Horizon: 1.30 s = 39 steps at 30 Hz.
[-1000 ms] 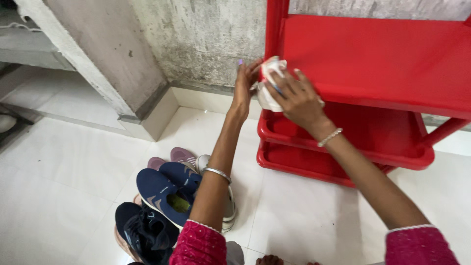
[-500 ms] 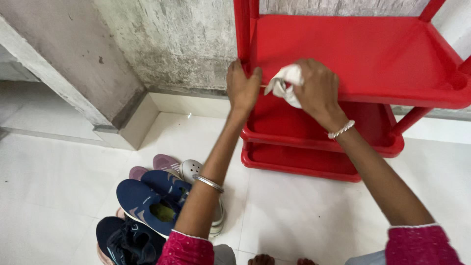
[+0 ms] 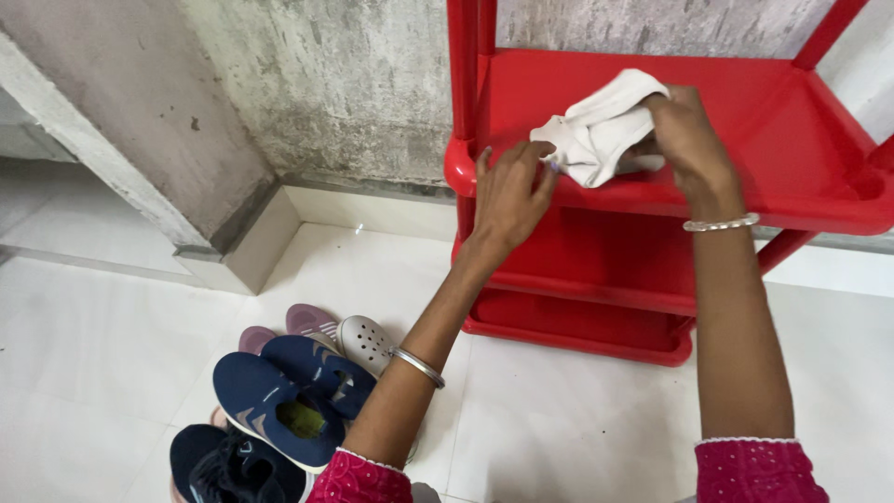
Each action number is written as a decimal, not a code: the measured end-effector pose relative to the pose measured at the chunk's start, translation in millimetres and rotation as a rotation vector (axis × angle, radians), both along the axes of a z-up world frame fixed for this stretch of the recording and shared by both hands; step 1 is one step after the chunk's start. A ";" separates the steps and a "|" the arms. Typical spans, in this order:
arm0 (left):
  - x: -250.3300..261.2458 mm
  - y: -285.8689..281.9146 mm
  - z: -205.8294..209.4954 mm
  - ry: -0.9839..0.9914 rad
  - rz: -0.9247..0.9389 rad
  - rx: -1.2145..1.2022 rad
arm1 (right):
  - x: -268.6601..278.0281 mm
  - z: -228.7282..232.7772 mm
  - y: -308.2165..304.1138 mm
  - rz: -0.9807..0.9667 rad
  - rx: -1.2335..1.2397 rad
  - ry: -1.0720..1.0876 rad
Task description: The person removes various shoes from a red plastic shoe rack and places them on the floor. Then, using a white cloth, the person wipes the shelves and legs of the rack to clean it.
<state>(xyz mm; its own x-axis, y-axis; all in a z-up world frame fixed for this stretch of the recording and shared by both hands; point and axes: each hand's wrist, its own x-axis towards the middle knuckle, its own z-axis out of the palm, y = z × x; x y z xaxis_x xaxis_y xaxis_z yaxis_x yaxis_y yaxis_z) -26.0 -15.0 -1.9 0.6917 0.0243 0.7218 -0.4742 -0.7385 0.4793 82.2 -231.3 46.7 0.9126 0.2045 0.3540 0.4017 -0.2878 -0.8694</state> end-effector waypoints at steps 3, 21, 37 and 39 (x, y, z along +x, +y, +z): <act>4.2 -12.8 -1.7 0.120 0.013 0.069 | -21.1 11.2 -15.3 0.128 0.209 0.131; 57.0 -37.3 4.0 0.209 -0.333 -0.835 | -35.0 4.7 -26.4 0.274 0.681 0.116; 80.1 -6.5 -2.5 -0.110 -0.379 -1.285 | -36.5 4.4 -32.6 0.298 0.452 -0.189; 75.7 -3.8 -0.9 -0.137 -0.346 -1.142 | -31.3 1.1 -44.1 0.228 0.461 -0.078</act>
<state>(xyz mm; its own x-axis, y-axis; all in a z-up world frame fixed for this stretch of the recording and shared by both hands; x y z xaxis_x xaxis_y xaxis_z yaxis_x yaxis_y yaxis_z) 49.7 -18.7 -2.8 0.7068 0.5261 0.4730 -0.6621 0.2564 0.7042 50.9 -275.3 47.8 0.8300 0.2020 0.5198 0.4785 0.2208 -0.8499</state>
